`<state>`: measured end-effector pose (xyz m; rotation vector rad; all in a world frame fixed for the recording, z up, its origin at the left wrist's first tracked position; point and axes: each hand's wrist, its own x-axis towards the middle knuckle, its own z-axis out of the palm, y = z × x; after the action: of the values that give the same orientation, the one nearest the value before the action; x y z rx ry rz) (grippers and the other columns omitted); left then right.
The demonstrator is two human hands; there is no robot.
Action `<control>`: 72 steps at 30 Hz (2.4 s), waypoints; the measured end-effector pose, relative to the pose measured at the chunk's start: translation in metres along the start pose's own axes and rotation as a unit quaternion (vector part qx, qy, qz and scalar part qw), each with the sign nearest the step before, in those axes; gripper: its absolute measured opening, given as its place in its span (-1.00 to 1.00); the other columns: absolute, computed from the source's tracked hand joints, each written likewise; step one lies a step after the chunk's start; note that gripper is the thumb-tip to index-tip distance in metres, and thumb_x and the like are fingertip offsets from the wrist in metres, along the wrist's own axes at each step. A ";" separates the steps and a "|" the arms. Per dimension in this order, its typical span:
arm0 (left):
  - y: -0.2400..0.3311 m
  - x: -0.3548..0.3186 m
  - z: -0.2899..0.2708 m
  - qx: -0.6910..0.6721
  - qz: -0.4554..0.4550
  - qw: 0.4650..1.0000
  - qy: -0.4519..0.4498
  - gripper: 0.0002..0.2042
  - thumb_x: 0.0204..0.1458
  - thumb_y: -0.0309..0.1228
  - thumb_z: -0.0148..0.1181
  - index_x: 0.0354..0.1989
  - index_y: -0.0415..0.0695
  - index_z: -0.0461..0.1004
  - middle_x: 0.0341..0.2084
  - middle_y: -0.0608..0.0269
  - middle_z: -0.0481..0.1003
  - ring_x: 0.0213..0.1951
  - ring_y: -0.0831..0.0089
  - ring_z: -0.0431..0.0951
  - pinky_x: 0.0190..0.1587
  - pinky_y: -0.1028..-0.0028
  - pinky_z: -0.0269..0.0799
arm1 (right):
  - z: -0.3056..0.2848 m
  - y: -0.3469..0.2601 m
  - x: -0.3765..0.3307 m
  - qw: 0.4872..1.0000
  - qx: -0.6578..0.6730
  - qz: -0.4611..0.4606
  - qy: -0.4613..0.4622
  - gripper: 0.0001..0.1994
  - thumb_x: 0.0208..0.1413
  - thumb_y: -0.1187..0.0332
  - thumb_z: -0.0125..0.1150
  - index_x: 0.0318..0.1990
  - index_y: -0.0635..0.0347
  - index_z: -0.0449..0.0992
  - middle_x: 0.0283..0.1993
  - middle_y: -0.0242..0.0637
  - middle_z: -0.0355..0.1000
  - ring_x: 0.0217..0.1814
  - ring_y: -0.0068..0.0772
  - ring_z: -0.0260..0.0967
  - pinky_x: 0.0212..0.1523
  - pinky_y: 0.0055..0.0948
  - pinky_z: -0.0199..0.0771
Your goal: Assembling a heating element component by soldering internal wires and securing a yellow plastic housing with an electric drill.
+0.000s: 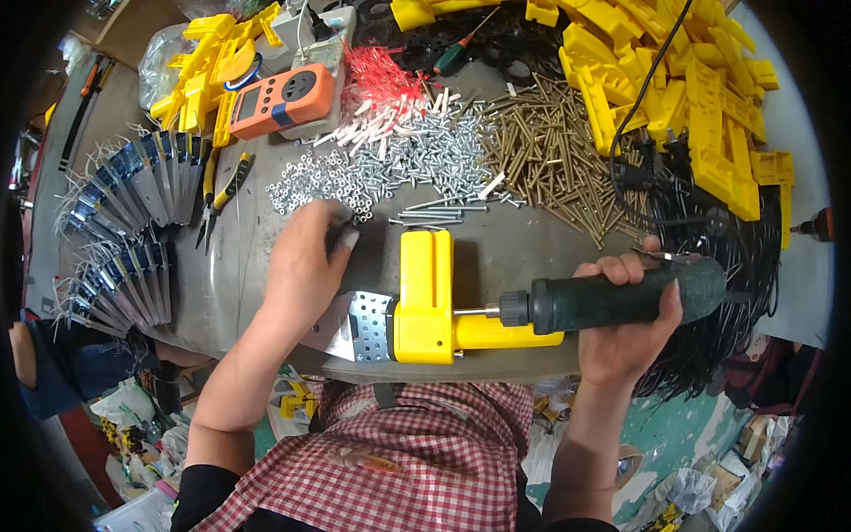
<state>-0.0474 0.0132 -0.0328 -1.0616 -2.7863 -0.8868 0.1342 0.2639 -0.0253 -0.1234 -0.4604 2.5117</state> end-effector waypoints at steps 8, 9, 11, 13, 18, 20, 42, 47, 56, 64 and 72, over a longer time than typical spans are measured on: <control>-0.025 -0.009 -0.021 0.093 0.257 0.960 -0.067 -0.78 -0.23 -0.52 0.08 -0.32 -0.14 0.34 -0.32 0.20 0.42 -0.22 0.28 0.43 -0.20 0.39 0.42 | 0.001 0.001 -0.002 1.000 -0.016 -0.006 0.019 -0.55 0.13 0.19 0.01 0.12 0.17 0.18 -0.31 -0.35 0.19 -0.17 -0.40 0.16 0.10 -0.20 0.13; -0.024 -0.007 -0.024 0.091 0.237 0.962 -0.102 -0.77 -0.23 -0.51 0.09 -0.31 -0.13 0.35 -0.30 0.23 0.44 -0.21 0.31 0.45 -0.22 0.43 0.46 | 0.001 0.001 -0.002 1.000 -0.019 -0.010 0.024 -0.55 0.13 0.19 0.01 0.12 0.17 0.18 -0.31 -0.36 0.19 -0.17 -0.40 0.17 0.10 -0.20 0.13; -0.015 -0.002 -0.026 0.111 0.237 0.961 -0.091 -0.77 -0.23 -0.51 0.09 -0.31 -0.12 0.35 -0.31 0.25 0.44 -0.23 0.30 0.45 -0.23 0.43 0.46 | 0.001 0.002 -0.002 0.999 -0.020 -0.010 0.024 -0.55 0.13 0.19 0.01 0.12 0.17 0.18 -0.31 -0.36 0.19 -0.17 -0.41 0.17 0.09 -0.21 0.14; -0.009 -0.002 -0.028 0.160 0.227 0.953 -0.124 -0.77 -0.22 -0.51 0.08 -0.31 -0.11 0.35 -0.32 0.27 0.45 -0.27 0.30 0.46 -0.28 0.41 0.46 | 0.001 0.001 -0.003 0.999 -0.028 -0.013 0.033 -0.56 0.12 0.19 0.01 0.12 0.16 0.18 -0.31 -0.37 0.19 -0.17 -0.41 0.17 0.09 -0.21 0.14; -0.008 -0.021 -0.019 -0.051 0.074 0.994 -0.058 -0.84 -0.23 -0.58 0.20 -0.44 -0.13 0.38 -0.40 0.24 0.48 -0.28 0.29 0.49 -0.29 0.41 0.44 | -0.001 0.002 -0.003 0.999 -0.034 -0.020 0.033 -0.56 0.12 0.18 0.01 0.11 0.15 0.18 -0.31 -0.37 0.19 -0.17 -0.43 0.18 0.08 -0.22 0.15; 0.012 -0.040 -0.016 -0.311 -0.063 0.946 -0.062 -0.85 -0.20 -0.60 0.20 -0.44 -0.13 0.41 -0.44 0.34 0.53 -0.21 0.33 0.50 -0.09 0.37 0.38 | 0.000 0.004 -0.005 0.998 -0.039 -0.020 0.036 -0.56 0.12 0.18 0.02 0.11 0.15 0.18 -0.31 -0.38 0.20 -0.18 -0.43 0.18 0.08 -0.22 0.16; 0.018 -0.064 -0.014 -0.369 -0.092 0.925 -0.029 -0.75 -0.11 -0.64 0.16 -0.25 -0.18 0.28 -0.27 0.20 0.51 -0.14 0.32 0.49 0.24 0.18 0.05 | -0.007 0.015 -0.006 0.993 -0.076 -0.047 0.079 -0.58 0.08 0.17 0.03 0.06 0.13 0.22 -0.30 -0.43 0.19 -0.18 -0.48 0.21 0.05 -0.26 0.22; 0.020 -0.079 -0.034 -0.169 0.087 0.982 -0.026 -0.59 -0.45 -0.75 0.24 -0.34 -0.19 0.32 -0.27 0.10 0.48 -0.22 0.15 0.48 -0.23 0.32 0.43 | -0.009 0.012 -0.002 0.993 -0.096 -0.041 0.055 -0.56 0.11 0.13 -0.01 0.08 0.14 0.20 -0.29 -0.42 0.19 -0.15 -0.49 0.21 0.05 -0.28 0.22; 0.025 -0.083 -0.039 0.010 0.210 0.976 -0.066 -0.76 -0.33 -0.52 0.17 -0.38 -0.20 0.40 -0.28 0.15 0.49 -0.24 0.23 0.51 -0.27 0.36 0.46 | -0.008 0.011 -0.003 0.996 -0.070 -0.033 0.037 -0.58 0.13 0.13 -0.06 0.09 0.12 0.21 -0.29 -0.42 0.20 -0.15 -0.49 0.21 0.07 -0.27 0.19; 0.023 -0.072 -0.039 0.039 0.281 0.955 -0.087 -0.75 -0.31 -0.47 0.16 -0.35 -0.17 0.39 -0.27 0.19 0.48 -0.21 0.31 0.48 -0.26 0.41 0.44 | -0.009 0.010 -0.004 0.997 -0.043 -0.034 0.048 -0.59 0.10 0.16 -0.01 0.07 0.14 0.24 -0.30 -0.40 0.19 -0.18 -0.45 0.20 0.06 -0.23 0.19; 0.024 -0.063 -0.007 -0.236 -0.036 0.971 -0.002 -0.84 -0.20 -0.59 0.16 -0.43 -0.12 0.35 -0.37 0.35 0.55 -0.08 0.36 0.41 0.27 0.03 -0.20 | -0.007 0.012 -0.004 0.997 -0.042 -0.042 0.048 -0.58 0.08 0.19 0.04 0.07 0.13 0.24 -0.30 -0.41 0.19 -0.18 -0.45 0.20 0.08 -0.22 0.18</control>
<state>0.0142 -0.0142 -0.0289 -1.0047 -2.6943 -1.6124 0.1323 0.2549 -0.0360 -0.2512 -0.5206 2.3923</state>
